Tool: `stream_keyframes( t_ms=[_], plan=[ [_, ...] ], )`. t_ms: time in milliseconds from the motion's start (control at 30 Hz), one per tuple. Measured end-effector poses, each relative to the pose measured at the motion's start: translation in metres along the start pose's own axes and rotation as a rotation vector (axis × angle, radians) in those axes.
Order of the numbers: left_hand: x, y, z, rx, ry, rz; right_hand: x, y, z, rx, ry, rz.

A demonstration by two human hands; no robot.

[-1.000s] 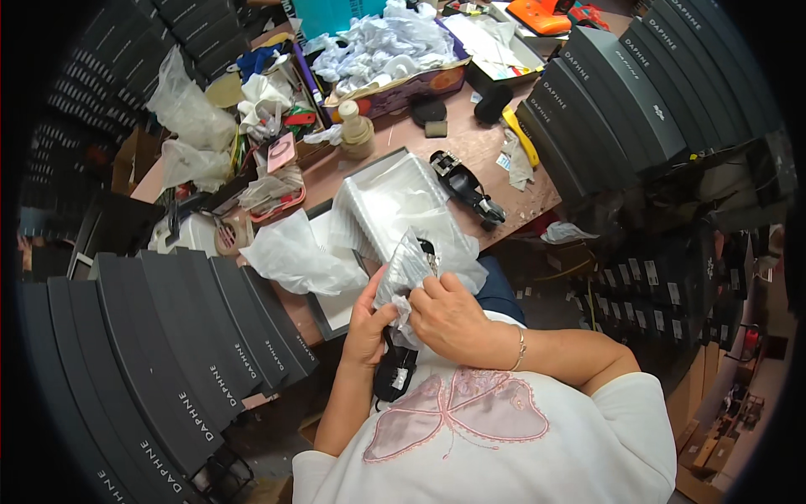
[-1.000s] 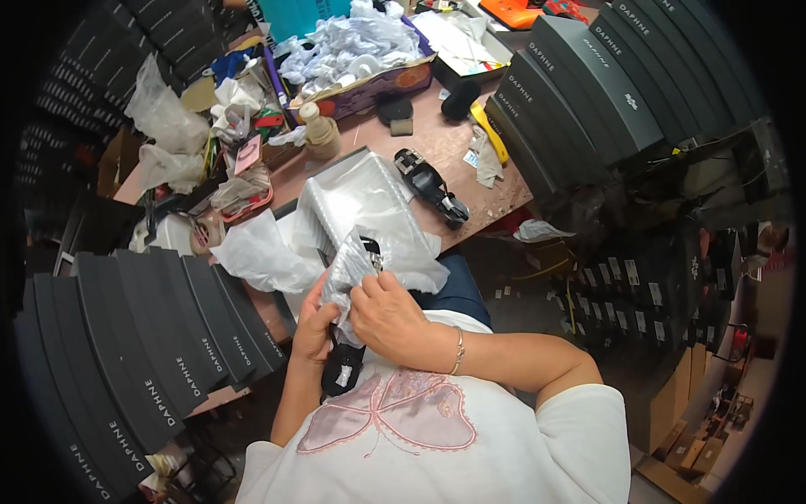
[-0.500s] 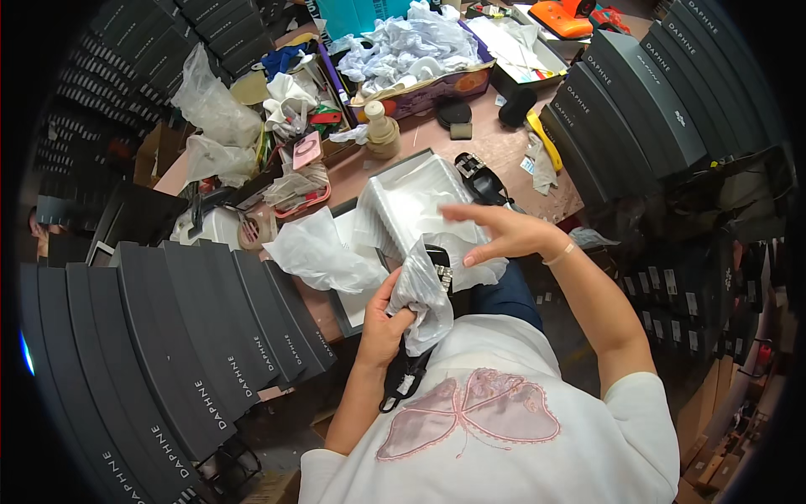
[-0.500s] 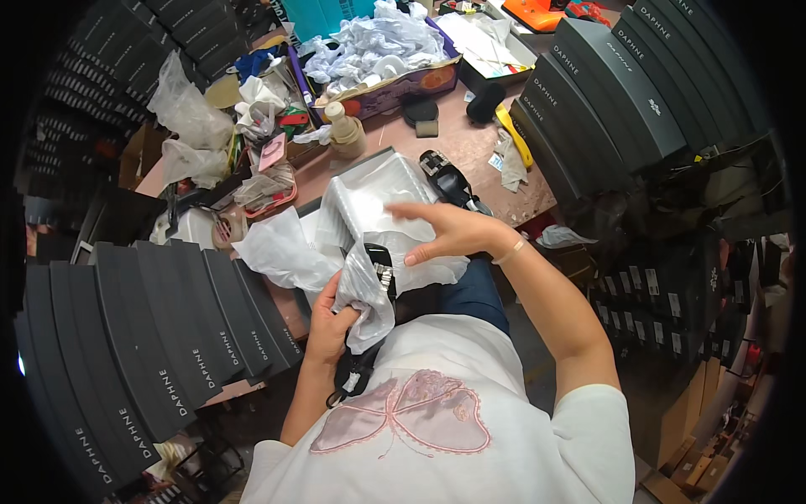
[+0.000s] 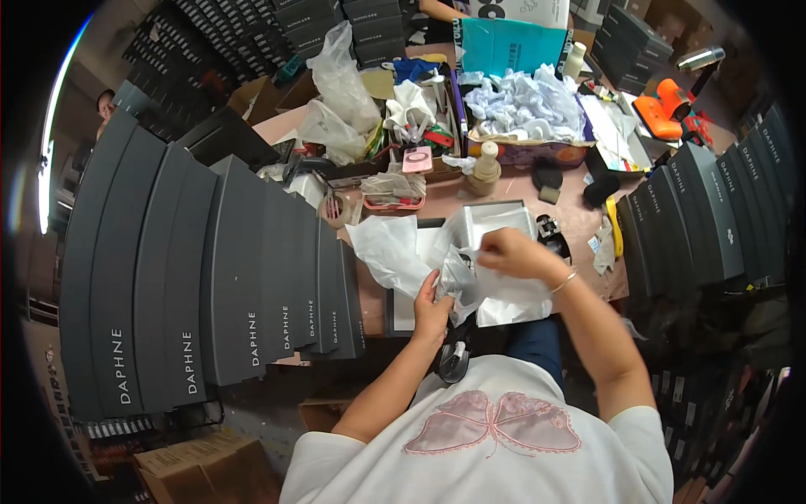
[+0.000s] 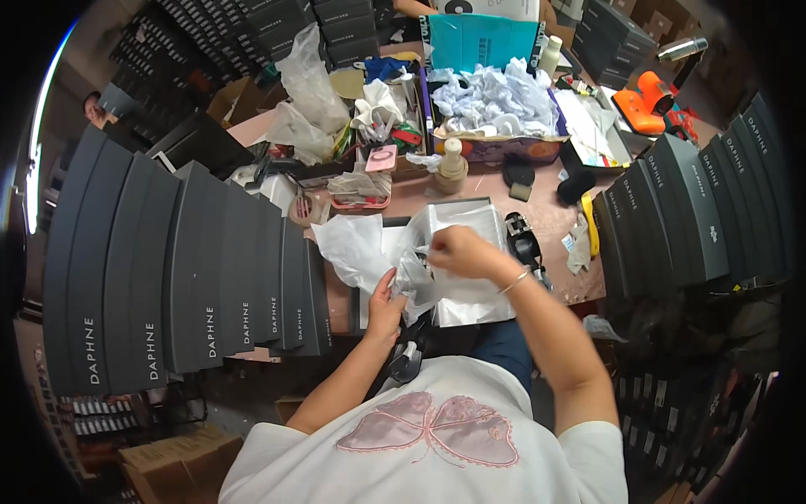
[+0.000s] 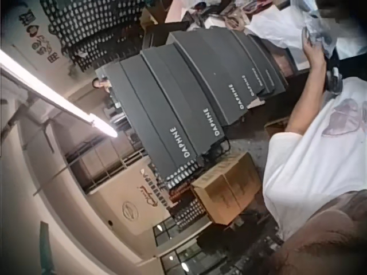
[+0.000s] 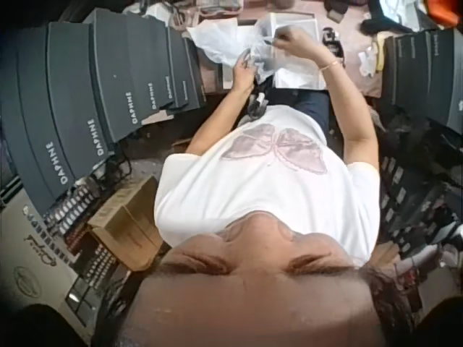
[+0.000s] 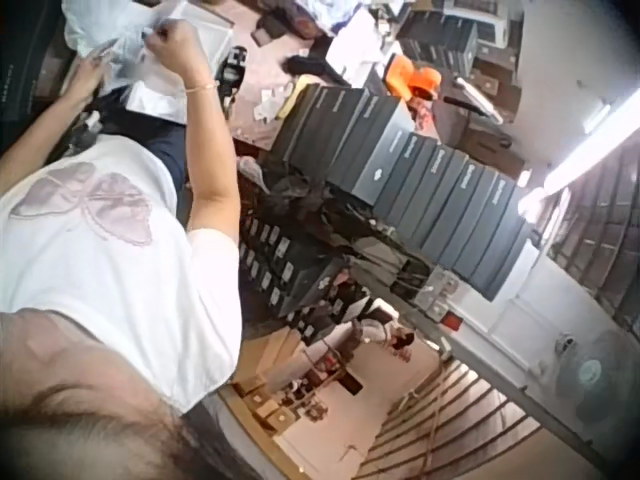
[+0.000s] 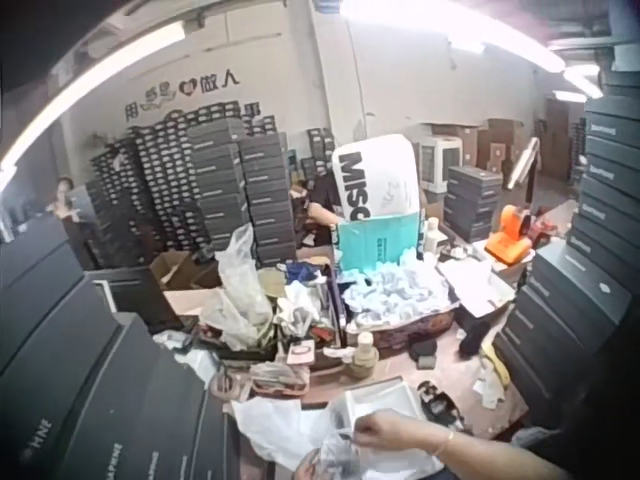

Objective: Packing a pair of black high-heeled shoes into a shoebox with protective paper.

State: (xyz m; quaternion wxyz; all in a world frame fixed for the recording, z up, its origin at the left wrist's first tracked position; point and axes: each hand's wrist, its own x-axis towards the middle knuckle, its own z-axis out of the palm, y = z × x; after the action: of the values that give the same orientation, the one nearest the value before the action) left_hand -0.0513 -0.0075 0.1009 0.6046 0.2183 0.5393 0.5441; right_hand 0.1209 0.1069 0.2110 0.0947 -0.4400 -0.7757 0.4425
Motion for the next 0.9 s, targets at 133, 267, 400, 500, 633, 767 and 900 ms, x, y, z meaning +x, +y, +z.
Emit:
stream_keyframes(
  t_ms=[133, 267, 400, 500, 633, 767, 900],
  plan=[
    [0.003, -0.001, 0.021, -0.088, 0.076, -0.059, 0.013, -0.008, 0.077, -0.421, 0.179, -0.103],
    [-0.004, -0.003, 0.001, -0.435, -0.092, -0.251, -0.02, -0.003, 0.1, -0.378, 0.228, -0.09],
    [0.003, -0.008, 0.0, -0.362, -0.143, -0.455, -0.045, -0.002, 0.123, -0.608, 0.189, -0.258],
    [0.001, 0.007, 0.01, -0.234, -0.21, -0.44, -0.055, 0.003, 0.113, -0.453, 0.261, -0.401],
    [0.021, 0.012, 0.003, -0.197, -0.21, -0.233, -0.075, -0.038, 0.07, -0.365, 0.507, -0.347],
    [0.043, 0.042, 0.004, -0.085, -0.258, -0.021, -0.054, -0.03, 0.055, 0.043, 0.381, -0.146],
    [0.036, 0.06, 0.017, -0.201, -0.198, 0.075, -0.034, -0.046, 0.054, -0.125, 0.44, -0.285]
  ],
)
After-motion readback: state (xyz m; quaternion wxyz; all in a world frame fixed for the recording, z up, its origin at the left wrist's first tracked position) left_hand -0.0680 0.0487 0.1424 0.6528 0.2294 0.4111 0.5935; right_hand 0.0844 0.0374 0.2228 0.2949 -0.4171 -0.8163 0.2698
